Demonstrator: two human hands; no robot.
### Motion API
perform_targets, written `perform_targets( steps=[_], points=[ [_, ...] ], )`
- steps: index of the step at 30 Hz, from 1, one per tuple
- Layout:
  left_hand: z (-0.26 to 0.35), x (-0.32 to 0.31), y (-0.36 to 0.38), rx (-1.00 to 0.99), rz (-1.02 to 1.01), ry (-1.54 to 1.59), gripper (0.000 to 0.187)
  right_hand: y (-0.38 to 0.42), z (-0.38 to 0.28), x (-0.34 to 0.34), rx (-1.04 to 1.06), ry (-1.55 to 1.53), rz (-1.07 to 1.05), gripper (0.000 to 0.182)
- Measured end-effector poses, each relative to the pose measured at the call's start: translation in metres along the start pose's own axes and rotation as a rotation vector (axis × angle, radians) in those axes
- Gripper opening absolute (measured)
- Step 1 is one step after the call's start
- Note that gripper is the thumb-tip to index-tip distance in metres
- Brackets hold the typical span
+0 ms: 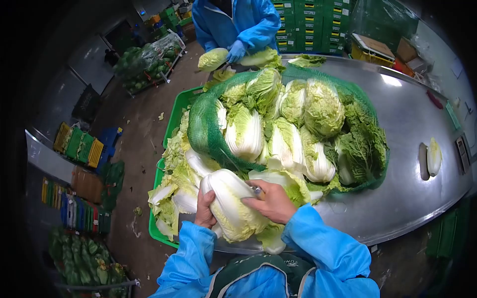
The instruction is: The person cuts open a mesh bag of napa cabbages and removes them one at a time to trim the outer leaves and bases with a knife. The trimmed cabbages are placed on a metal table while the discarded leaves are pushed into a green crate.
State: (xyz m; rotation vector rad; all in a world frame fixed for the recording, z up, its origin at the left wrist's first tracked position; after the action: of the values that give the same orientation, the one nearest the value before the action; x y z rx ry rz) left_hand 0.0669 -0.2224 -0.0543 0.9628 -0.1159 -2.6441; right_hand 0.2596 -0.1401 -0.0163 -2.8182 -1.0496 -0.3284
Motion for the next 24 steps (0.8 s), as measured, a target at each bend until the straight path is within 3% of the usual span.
perform_targets(
  steps=[4,6,7,8,9,10,11,12,14,16,18,19,22,24],
  points=[
    [0.008,0.015,0.009,0.141,-0.203,-0.037,0.074,0.003,-0.013,0.048,0.084,0.079,-0.162,0.047],
    [0.005,0.016,0.02,0.275,-0.467,0.397,0.082,0.009,0.001,0.071,-0.087,0.026,-0.135,0.05],
    [0.007,0.006,0.022,0.284,-0.635,0.482,0.071,0.012,0.018,0.073,-0.084,0.025,-0.135,0.05],
    [0.004,0.005,0.023,0.281,-0.637,0.479,0.071,0.014,0.041,0.071,0.106,0.184,-0.04,0.052],
    [0.001,0.006,0.024,0.229,-0.45,0.536,0.061,0.014,0.043,0.067,0.299,0.344,0.056,0.054],
    [-0.004,0.006,0.023,0.176,-0.262,0.591,0.052,0.017,0.041,0.061,0.306,0.346,0.056,0.054],
    [-0.006,-0.02,0.027,0.008,-0.168,0.468,0.045,0.021,0.022,0.045,-0.031,0.031,-0.023,0.055],
    [-0.008,-0.027,0.02,0.012,-0.171,0.464,0.045,0.025,0.005,0.028,-0.368,-0.288,-0.098,0.055],
    [-0.01,-0.039,0.01,-0.007,-0.277,0.477,0.043,0.031,-0.013,0.003,-0.46,-0.546,-0.198,0.052],
    [-0.03,-0.011,0.002,-0.004,-0.204,0.546,0.047,0.033,-0.014,-0.009,-0.483,-0.587,-0.2,0.052],
    [-0.006,-0.011,0.005,0.293,-0.459,0.463,0.058,0.035,-0.007,-0.011,-0.506,-0.619,-0.213,0.052],
    [0.001,-0.013,0.011,0.377,-0.269,0.201,0.069,0.037,-0.002,-0.011,-0.517,-0.599,-0.172,0.052],
    [0.006,-0.028,0.027,0.212,-0.096,0.001,0.067,0.038,0.0,-0.014,-0.521,-0.544,-0.137,0.052],
    [-0.01,-0.016,0.032,0.129,-0.148,0.065,0.072,0.037,0.007,-0.024,-0.42,-0.425,-0.063,0.053]
  ],
)
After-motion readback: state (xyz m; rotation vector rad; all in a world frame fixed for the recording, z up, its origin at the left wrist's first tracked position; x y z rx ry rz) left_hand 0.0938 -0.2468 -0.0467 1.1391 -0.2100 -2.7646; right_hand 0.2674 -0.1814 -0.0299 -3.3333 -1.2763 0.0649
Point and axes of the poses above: each hand's wrist, its own y-axis away from the middle knuckle, its own x-axis out of the back of the hand, z = x × y, the point moved 1 cm from there along -y, towards the middle knuckle, and after that the axes turned 4 degrees about x, right-handed, at the moved point
